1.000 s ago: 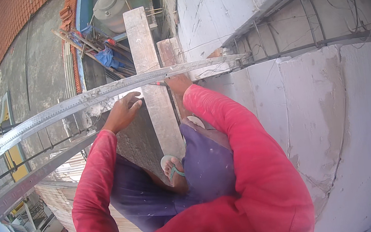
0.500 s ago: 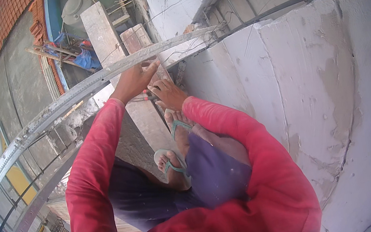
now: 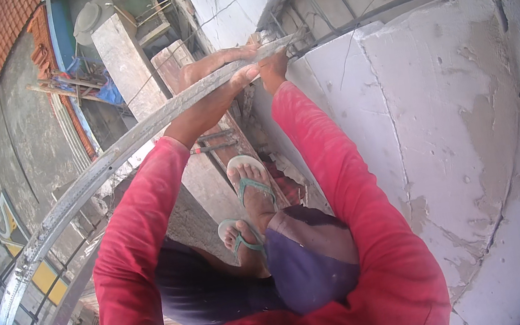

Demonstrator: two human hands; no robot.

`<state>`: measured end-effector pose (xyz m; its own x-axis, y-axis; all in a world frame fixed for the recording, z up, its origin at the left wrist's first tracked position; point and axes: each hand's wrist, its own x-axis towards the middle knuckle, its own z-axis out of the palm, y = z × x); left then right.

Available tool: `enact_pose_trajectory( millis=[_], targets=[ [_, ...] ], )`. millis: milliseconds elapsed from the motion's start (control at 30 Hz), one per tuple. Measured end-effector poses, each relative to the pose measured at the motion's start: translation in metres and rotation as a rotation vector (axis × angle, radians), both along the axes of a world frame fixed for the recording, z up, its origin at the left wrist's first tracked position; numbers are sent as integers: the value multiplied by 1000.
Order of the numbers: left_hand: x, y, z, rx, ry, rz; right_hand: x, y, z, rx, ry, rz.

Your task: The person is assembling a metal frame on a rooftop. They position metal bars, secure them with wire, and use a brick as a weight to hold the structure in place.

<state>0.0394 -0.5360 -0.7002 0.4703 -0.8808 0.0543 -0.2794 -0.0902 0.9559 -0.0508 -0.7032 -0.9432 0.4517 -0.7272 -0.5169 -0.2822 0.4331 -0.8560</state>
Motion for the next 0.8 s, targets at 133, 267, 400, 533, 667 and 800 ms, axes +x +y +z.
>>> enact_pose_trajectory(
  millis=[133,267,400,533,667,800],
  targets=[
    [-4,-3,-4,-25,12,60,-2,-10,-9,31,-132,1],
    [-2,-3,3,0,-23,27,-22,-17,-21,-22,-287,-2],
    [8,2,0,87,-6,-50,-32,14,44,242,-132,-156],
    [5,9,-17,45,-70,-80,-52,5,54,327,-196,-168],
    [-2,19,-60,123,-71,-13,-53,0,77,498,-328,-233],
    [-1,-5,-70,155,-74,-27,-52,3,92,588,-395,-303]
  ],
)
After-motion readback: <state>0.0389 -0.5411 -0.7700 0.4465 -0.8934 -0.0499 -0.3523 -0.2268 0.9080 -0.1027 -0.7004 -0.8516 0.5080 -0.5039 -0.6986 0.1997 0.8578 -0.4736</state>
